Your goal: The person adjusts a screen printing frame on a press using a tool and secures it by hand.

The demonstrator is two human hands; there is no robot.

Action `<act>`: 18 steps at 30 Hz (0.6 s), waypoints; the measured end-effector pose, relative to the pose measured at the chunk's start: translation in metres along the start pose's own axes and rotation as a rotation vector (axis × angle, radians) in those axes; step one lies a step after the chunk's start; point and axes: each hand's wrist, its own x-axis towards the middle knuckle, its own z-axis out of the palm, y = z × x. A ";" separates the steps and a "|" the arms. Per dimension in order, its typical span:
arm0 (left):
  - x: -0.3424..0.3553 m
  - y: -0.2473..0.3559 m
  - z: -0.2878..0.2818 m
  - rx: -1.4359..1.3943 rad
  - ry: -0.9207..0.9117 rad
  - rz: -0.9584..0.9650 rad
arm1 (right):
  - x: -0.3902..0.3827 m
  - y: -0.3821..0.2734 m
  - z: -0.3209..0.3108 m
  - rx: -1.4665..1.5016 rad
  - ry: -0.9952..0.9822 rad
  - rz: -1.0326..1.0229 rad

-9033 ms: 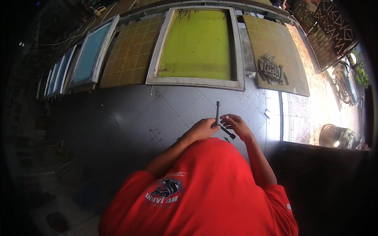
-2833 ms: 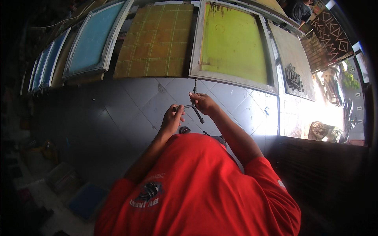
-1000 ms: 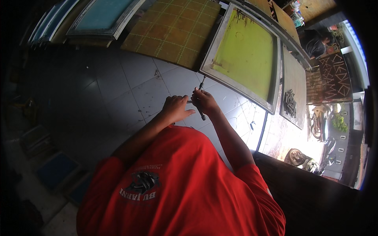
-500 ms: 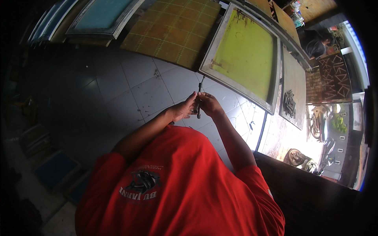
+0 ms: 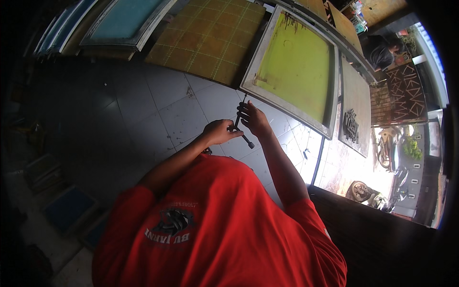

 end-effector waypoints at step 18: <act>0.014 -0.035 0.024 -1.335 -0.624 -0.104 | 0.048 0.029 -0.022 -0.161 0.052 -0.219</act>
